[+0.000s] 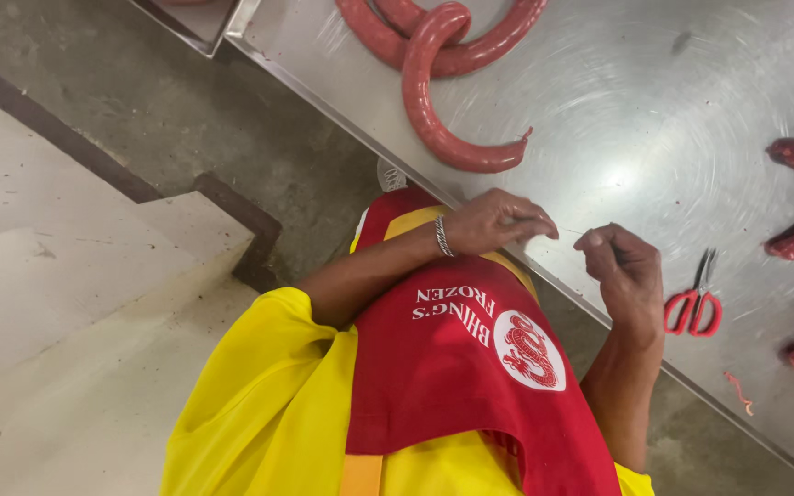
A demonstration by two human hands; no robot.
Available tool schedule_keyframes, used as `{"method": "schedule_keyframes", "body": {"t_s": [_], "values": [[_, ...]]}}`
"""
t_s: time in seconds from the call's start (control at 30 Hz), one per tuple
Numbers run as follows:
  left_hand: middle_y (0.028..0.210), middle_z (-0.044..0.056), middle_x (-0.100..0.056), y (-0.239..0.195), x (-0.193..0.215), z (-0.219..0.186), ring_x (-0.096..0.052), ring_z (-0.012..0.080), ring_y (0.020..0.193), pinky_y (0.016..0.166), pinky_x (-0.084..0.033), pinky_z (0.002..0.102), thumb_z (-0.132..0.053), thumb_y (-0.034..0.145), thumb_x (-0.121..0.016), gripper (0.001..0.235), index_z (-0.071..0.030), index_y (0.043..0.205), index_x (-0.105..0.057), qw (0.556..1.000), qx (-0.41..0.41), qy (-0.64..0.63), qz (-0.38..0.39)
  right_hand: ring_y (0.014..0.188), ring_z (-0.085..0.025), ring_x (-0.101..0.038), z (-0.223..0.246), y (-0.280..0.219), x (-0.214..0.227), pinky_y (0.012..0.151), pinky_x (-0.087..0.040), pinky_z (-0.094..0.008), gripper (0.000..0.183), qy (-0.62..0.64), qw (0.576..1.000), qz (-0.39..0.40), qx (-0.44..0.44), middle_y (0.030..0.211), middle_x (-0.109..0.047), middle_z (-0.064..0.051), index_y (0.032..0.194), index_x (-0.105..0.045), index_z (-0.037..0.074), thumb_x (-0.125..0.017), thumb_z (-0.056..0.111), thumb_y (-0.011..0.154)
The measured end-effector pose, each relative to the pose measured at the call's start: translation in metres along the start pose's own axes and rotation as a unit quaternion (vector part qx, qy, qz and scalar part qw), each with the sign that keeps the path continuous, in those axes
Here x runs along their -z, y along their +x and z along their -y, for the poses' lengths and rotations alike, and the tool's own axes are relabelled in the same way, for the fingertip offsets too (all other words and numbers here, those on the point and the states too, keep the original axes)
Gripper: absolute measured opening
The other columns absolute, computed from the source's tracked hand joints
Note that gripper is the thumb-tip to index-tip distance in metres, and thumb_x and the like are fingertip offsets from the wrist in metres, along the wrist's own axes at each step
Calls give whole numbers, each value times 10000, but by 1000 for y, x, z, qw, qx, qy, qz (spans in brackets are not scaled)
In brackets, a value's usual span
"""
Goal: The person sections long meat links by hand, tying string around the casing to form individual pieces and cutting the excess string with scissors.
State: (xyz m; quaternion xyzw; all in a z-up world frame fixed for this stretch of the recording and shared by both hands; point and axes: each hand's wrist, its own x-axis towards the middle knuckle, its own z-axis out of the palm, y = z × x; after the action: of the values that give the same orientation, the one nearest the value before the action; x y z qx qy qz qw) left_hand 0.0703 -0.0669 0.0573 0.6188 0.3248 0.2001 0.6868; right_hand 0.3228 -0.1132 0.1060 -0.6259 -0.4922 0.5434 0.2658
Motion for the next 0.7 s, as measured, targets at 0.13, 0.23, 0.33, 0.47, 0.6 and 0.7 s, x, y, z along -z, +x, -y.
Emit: {"method": "schedule_keyframes", "body": {"t_s": [0.13, 0.23, 0.33, 0.47, 0.6, 0.7], "values": [[877, 29, -679, 12, 2, 22, -604, 103, 827, 790, -543, 309, -310, 1091, -595, 302, -68, 1165, -761, 985, -78, -147, -42, 860, -144, -554, 26, -10, -28, 780, -449, -288, 275, 91, 983, 132, 85, 925, -629, -67, 1111, -687, -27, -561, 218, 1108], [964, 43, -683, 32, -22, 23, -662, 130, 902, 840, -579, 331, -280, 1082, -575, 286, -48, 1207, -688, 941, -33, -338, -2, 1150, -230, -653, 69, -12, -45, 1005, -558, -350, 309, 88, 973, 135, 166, 1239, -664, -137, 1219, -631, -45, -444, 151, 1069], [951, 77, -700, 31, -28, 12, -716, 187, 857, 794, -622, 363, -288, 1056, -540, 304, -29, 1201, -601, 885, 73, -453, 75, 1167, -279, -672, 79, 4, -30, 1118, -517, -441, 338, -110, 977, 9, 182, 1296, -657, -169, 1221, -633, -62, -386, -5, 998], [872, 194, -549, 28, -10, -7, -458, 296, 654, 652, -536, 438, -291, 1130, -510, 353, 19, 1237, -643, 946, 158, -269, 84, 1181, -317, -689, 44, -5, -20, 1095, -586, -444, 459, -39, 993, -46, 99, 1339, -661, -195, 1361, -592, -75, -322, -135, 994], [1120, 121, -637, 29, -3, -16, -691, 126, 863, 728, -598, 285, -251, 1041, -648, 218, -65, 1098, -746, 987, -132, -68, -64, 769, -211, -670, 13, -11, -61, 651, -591, -320, 582, 300, 952, -50, -20, 1317, -625, -151, 1499, -457, -14, -517, -145, 935], [1309, 144, -540, 23, 15, -24, -684, 108, 924, 749, -608, 272, -199, 1029, -667, 193, -44, 1123, -735, 973, -198, -105, -48, 843, -203, -687, 6, -10, -72, 641, -575, -300, 501, 389, 917, -70, -48, 1188, -646, -144, 1452, -520, 5, -608, -81, 966]]}}
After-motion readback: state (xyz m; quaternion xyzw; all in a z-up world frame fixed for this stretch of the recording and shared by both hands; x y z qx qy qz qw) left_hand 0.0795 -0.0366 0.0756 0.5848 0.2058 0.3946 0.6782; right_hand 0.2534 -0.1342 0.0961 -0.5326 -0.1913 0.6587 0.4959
